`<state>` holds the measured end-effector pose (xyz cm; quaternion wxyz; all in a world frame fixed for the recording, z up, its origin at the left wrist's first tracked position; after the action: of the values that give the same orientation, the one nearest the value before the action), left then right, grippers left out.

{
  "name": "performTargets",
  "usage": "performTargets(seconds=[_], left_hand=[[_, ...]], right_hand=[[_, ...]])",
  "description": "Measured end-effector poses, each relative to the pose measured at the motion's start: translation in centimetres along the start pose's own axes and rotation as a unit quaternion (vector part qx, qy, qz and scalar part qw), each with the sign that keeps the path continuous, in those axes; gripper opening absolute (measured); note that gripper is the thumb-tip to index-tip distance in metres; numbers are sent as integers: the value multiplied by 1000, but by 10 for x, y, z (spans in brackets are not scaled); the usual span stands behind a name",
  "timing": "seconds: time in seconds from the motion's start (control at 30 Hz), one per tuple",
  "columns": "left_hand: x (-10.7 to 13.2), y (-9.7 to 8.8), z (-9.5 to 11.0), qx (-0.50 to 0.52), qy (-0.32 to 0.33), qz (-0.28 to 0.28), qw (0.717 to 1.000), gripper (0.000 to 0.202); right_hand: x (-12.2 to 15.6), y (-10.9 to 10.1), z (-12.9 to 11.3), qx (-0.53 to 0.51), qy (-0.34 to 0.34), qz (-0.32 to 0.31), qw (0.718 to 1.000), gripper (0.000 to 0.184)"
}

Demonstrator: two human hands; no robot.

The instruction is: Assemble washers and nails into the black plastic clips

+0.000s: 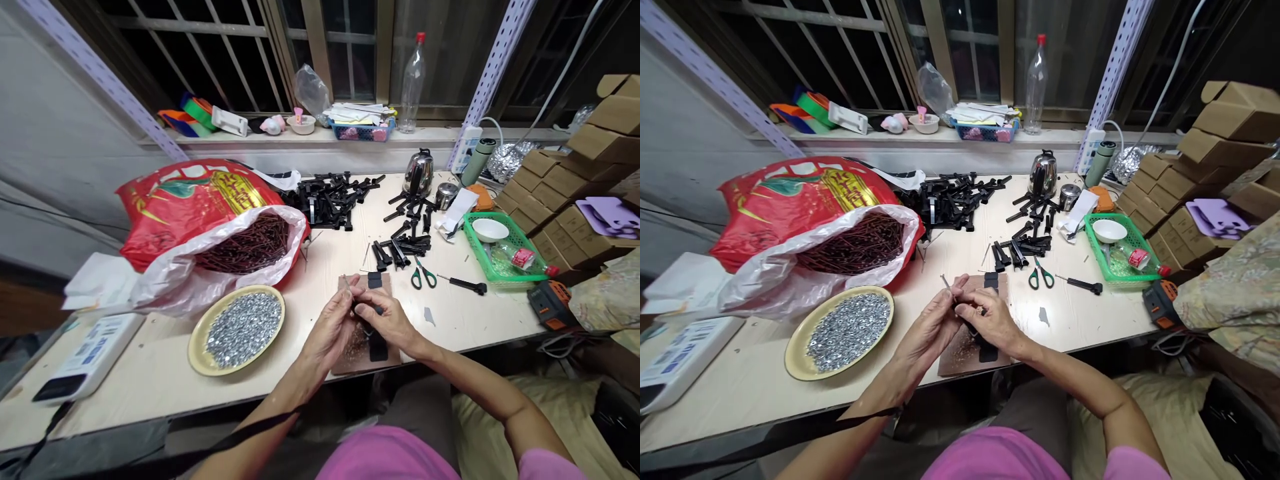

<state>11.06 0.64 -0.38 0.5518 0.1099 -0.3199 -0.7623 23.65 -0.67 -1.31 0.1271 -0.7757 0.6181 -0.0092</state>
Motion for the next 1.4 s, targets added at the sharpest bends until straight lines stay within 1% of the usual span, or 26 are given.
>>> performTargets(seconds=[0.1,0.17,0.23,0.27,0.3,0.37,0.47,0.57,0.6,0.67,0.73,0.83,0.87,0.9,0.93,1.0,1.03,1.07,1.13,1.17,1.2,1.23,1.3,1.33,1.37,1.4], left_hand=[[-2,7,-6,-77,30,-3,997,35],[-5,8,-9,-139,53,-11,989,34],[-8,3,-14,-206,50,-35,977,32],[-9,-2,-17,-245,44,-50,967,32],[-11,-8,-20,-289,43,-60,954,32],[-12,-27,-29,-393,68,-56,915,34],[-14,-59,-43,-558,149,-8,816,37],[-15,-84,-59,-669,175,-9,723,45],[-15,-90,-65,-692,174,-13,700,47],[-15,-97,-74,-720,169,-17,673,51],[-15,-101,-79,-727,171,-16,665,52],[-14,-103,-81,-723,180,-21,667,53],[-14,-103,-80,-721,183,-23,668,53],[-14,-103,-79,-720,185,-26,668,54],[-14,-103,-78,-720,187,-27,668,54],[-13,-102,-77,-719,188,-25,668,54],[-13,-102,-77,-719,187,-24,669,53],[-13,-102,-76,-718,185,-24,671,53],[-13,-102,-77,-717,181,-23,673,53],[-13,-102,-77,-717,180,-22,673,52],[-13,-102,-77,-719,179,-20,671,52],[-13,-102,-77,-722,179,-18,668,52],[-12,-102,-76,-726,179,-17,663,52],[-12,-102,-76,-728,180,-18,661,52],[-12,-102,-75,-729,180,-21,660,52],[-12,-101,-75,-730,179,-22,659,52]], right_hand=[[4,-1,3,-127,48,-12,991,39],[7,-7,4,-142,80,-28,986,37],[11,-21,8,-45,79,-12,996,30],[13,-29,11,41,64,9,997,26],[14,-39,15,141,42,31,989,23],[13,-57,26,336,-5,52,940,21],[4,-76,46,526,-49,13,849,22],[-10,-84,61,617,-76,-23,783,25],[-15,-85,65,635,-81,-31,768,26],[-19,-85,70,659,-91,-47,745,27],[-15,-83,73,659,-124,-85,737,29],[-2,-78,75,609,-248,-195,728,30],[1,-77,75,592,-276,-218,725,30],[2,-77,75,585,-281,-221,728,30],[2,-78,76,589,-262,-208,736,30],[-1,-81,77,603,-192,-163,757,34],[-2,-81,78,602,-174,-156,764,36],[-1,-80,79,592,-185,-170,766,36],[4,-76,79,553,-261,-226,759,31],[6,-75,80,542,-286,-235,755,30],[7,-74,80,543,-290,-228,754,30],[6,-75,81,557,-270,-203,759,30],[3,-78,82,593,-195,-137,769,33],[2,-78,82,602,-174,-120,770,34],[3,-77,82,603,-175,-120,769,34],[5,-75,81,597,-201,-136,765,34]])
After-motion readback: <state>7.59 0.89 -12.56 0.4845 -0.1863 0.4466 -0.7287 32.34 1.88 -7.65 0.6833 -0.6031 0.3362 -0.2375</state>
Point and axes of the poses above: each hand's wrist, its own x-axis away from the middle knuckle, its own y-axis out of the palm, z = x × y, the point moved 1 cm from there along -x, towards the middle knuckle, and after that the axes turned 7 degrees about -z, right-handed, at the moved point
